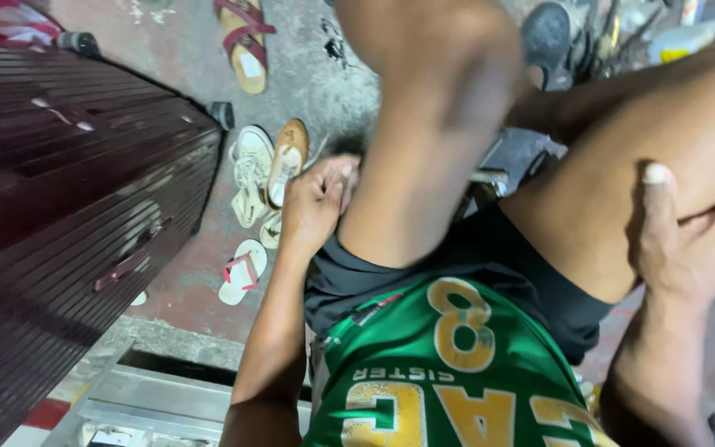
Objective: The person repairs a pink sandal by hand, adjusting and securing the straps and buckles. They repeatedly manipulate the strap ends and buckle tongues to fasten them, then inspect the sandal from multiple angles.
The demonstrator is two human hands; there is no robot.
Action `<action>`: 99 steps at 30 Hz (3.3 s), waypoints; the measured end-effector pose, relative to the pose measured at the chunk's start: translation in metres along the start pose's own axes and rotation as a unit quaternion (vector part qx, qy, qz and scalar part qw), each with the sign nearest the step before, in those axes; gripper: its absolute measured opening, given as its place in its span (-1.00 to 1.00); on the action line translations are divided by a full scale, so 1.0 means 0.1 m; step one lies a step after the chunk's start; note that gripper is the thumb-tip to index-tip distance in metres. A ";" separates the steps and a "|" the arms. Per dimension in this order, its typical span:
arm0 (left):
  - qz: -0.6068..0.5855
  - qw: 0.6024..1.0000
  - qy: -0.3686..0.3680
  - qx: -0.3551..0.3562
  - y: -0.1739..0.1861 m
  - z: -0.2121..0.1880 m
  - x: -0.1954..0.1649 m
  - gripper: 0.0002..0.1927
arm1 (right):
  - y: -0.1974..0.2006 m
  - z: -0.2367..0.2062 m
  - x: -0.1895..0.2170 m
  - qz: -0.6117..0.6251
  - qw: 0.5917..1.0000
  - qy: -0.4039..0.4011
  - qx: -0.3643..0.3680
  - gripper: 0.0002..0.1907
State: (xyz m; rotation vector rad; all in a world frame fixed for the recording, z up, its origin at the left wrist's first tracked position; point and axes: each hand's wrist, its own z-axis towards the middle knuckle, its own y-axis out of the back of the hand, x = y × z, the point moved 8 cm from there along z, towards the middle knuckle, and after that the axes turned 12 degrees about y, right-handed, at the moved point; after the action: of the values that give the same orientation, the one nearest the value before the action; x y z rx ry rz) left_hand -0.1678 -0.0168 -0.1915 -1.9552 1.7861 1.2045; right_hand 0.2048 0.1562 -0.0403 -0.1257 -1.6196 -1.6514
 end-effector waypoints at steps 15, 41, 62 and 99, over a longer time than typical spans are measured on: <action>-0.363 0.916 0.092 -0.142 0.86 1.52 0.68 -0.90 | -0.28 0.29 0.03 0.127 0.986 -0.103 -0.032 -0.67; -0.426 0.854 0.231 -0.189 0.54 2.58 0.65 -0.79 | -0.27 -0.43 -1.26 0.132 0.948 -0.285 -0.060 -0.65; -0.634 0.722 0.068 0.267 -0.01 0.78 -0.18 -0.64 | -0.07 0.22 0.46 0.021 0.997 0.056 -0.047 -0.23; 0.200 0.968 0.002 0.153 -1.24 -1.46 -1.55 -0.66 | 0.07 0.07 0.55 0.258 0.964 0.071 -0.001 -0.58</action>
State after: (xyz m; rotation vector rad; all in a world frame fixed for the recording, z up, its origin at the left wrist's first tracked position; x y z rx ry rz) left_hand 0.0173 0.0276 -0.0351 -1.4716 2.2857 0.9488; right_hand 0.1687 0.1385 -0.0019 -0.3870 -1.3346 -1.2285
